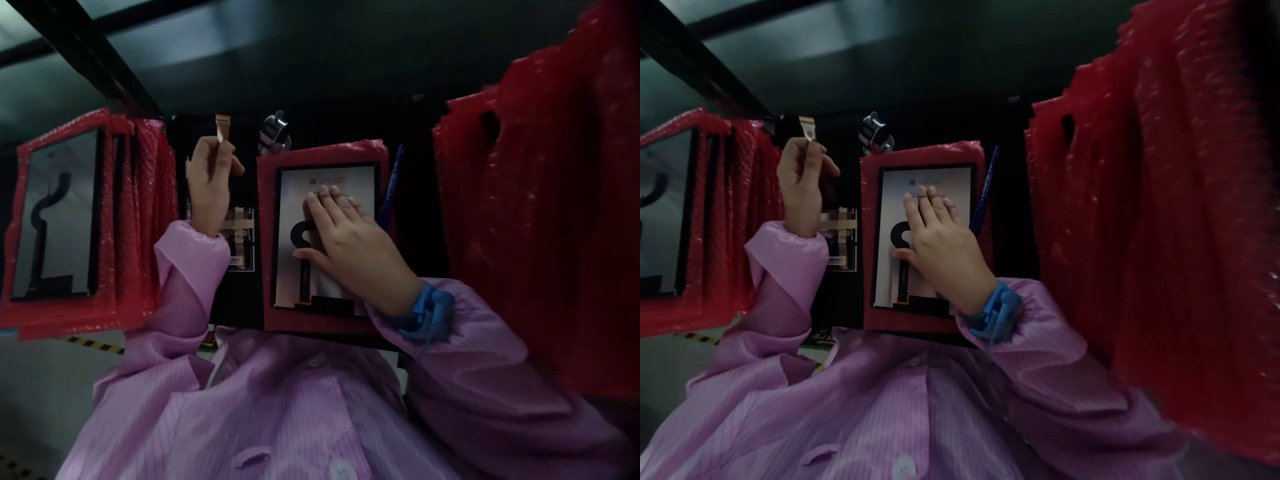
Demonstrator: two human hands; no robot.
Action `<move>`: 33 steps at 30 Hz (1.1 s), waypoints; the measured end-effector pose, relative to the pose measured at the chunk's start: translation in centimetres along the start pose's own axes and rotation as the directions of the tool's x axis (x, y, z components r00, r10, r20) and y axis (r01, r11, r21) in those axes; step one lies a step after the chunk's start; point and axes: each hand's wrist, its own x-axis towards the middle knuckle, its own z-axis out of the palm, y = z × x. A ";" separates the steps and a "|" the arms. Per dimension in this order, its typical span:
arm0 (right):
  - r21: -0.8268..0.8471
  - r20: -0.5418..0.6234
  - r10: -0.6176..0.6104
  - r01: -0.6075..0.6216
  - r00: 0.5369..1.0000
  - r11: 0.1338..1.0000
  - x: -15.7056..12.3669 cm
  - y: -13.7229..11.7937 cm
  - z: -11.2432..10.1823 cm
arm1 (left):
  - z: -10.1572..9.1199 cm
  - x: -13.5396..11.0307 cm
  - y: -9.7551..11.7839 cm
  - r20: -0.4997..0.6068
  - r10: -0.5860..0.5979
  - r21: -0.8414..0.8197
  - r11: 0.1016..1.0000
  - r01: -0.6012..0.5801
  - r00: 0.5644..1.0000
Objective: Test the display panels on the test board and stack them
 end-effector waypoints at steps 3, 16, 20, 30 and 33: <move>0.003 -0.014 0.033 -0.033 0.999 0.999 -0.3 -0.8 0.2 | 0.4 -0.2 1.0 0.016 0.048 -0.009 0.999 -0.048 0.999; 0.939 -0.045 0.209 -0.030 0.977 0.344 0.4 -1.7 -0.1 | 0.7 -1.2 2.6 0.184 0.037 0.052 0.998 -0.047 0.982; 0.994 0.106 0.265 -0.103 0.958 -0.024 1.1 -1.8 0.3 | 0.5 -1.2 2.9 0.284 0.068 0.086 0.992 -0.097 0.956; 0.950 0.048 0.099 -0.076 0.994 0.304 1.5 -1.2 -0.1 | 0.0 -1.4 3.6 0.537 0.022 0.324 0.918 -0.230 0.843; 0.704 -0.154 0.028 0.090 0.988 0.704 1.6 -0.3 -0.2 | -0.2 -1.7 3.7 0.590 -0.016 0.337 0.913 -0.228 0.807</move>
